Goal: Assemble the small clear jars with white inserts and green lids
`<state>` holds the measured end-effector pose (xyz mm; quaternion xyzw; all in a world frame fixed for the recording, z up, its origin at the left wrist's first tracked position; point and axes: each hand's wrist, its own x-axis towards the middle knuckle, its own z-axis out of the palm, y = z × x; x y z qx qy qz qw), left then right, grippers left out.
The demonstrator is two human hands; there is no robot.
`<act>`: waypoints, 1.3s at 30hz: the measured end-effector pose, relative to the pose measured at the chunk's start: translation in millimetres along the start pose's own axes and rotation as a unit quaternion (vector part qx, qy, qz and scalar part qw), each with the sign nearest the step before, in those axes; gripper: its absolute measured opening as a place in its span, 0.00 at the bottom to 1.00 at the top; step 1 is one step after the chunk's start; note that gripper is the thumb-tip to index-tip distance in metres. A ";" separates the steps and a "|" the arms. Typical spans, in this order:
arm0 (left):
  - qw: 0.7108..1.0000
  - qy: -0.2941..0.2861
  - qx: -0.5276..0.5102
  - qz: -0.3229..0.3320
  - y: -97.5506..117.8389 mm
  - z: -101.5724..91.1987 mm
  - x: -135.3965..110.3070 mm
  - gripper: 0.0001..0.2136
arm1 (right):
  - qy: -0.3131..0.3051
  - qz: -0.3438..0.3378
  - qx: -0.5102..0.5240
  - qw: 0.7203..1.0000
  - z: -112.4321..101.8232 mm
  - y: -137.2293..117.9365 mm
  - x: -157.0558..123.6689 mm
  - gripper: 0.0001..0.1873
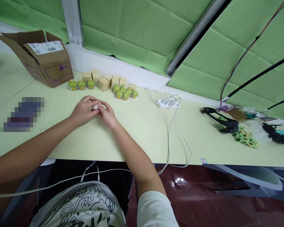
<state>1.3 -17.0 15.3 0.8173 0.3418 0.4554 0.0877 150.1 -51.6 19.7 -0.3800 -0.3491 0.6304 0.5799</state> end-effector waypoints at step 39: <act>0.997 0.028 -0.064 -0.016 7.8 -1.0 6.2 0.13 | 0.006 0.018 0.024 1.000 1.2 -19.5 -2.4 0.06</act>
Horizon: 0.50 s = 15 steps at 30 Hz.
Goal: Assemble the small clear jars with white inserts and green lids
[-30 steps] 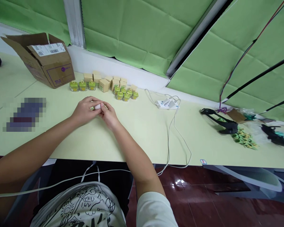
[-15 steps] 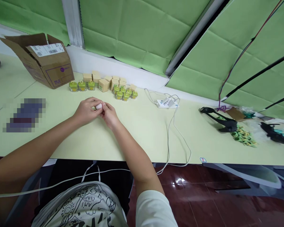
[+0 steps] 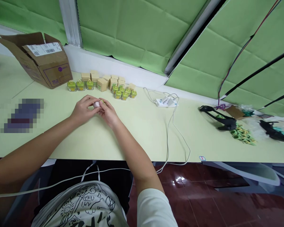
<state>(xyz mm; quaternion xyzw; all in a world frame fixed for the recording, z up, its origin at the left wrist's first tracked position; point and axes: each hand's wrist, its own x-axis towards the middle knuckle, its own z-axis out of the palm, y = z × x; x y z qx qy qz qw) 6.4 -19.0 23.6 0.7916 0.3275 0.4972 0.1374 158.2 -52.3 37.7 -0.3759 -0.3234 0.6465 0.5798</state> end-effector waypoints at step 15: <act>0.925 0.057 -0.280 -0.250 -10.2 2.9 7.3 0.21 | 0.120 0.027 0.027 0.992 -25.4 -8.2 20.4 0.10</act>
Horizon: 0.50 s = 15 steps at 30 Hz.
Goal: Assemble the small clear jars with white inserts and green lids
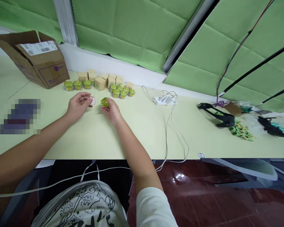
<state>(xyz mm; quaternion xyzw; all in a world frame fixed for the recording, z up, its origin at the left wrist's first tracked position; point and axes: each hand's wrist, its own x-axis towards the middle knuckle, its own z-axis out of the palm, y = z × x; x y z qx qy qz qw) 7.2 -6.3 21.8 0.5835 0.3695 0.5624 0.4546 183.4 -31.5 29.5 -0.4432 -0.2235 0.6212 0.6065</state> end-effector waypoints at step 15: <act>0.997 -0.008 -0.032 -0.074 6.1 -0.1 -1.7 0.17 | 0.004 0.031 0.002 1.000 -3.5 -2.8 2.0 0.13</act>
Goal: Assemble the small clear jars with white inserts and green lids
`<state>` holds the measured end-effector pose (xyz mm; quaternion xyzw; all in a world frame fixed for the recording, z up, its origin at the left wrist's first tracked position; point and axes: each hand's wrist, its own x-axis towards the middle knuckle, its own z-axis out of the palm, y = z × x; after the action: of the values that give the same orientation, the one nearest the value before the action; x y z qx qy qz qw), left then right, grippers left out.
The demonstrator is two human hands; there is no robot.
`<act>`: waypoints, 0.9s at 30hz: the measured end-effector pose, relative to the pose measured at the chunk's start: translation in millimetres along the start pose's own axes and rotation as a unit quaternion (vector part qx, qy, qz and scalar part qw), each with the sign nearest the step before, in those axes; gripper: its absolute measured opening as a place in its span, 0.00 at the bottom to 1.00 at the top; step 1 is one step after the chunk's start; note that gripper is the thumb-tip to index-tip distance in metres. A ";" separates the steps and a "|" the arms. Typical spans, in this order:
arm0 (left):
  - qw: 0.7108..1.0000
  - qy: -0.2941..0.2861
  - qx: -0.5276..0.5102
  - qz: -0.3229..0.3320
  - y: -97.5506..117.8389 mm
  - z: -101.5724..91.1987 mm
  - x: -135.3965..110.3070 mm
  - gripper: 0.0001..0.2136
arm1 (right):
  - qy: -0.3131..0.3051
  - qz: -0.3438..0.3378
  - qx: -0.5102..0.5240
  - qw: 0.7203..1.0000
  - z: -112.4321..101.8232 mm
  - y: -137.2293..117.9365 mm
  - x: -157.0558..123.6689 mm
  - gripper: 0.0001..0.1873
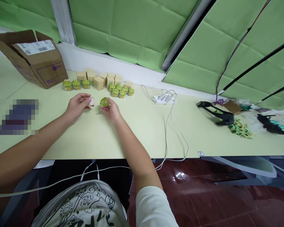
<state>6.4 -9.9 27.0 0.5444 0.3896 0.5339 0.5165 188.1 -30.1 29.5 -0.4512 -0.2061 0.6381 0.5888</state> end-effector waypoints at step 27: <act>0.997 0.009 -0.057 -0.051 -0.6 2.6 2.4 0.08 | 0.012 -0.031 -0.013 0.999 -0.9 0.3 -0.5 0.10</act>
<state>9.4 -7.8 27.2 0.4890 0.3901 0.5329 0.5698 188.6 -30.9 28.9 -0.4595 -0.2213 0.6116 0.6048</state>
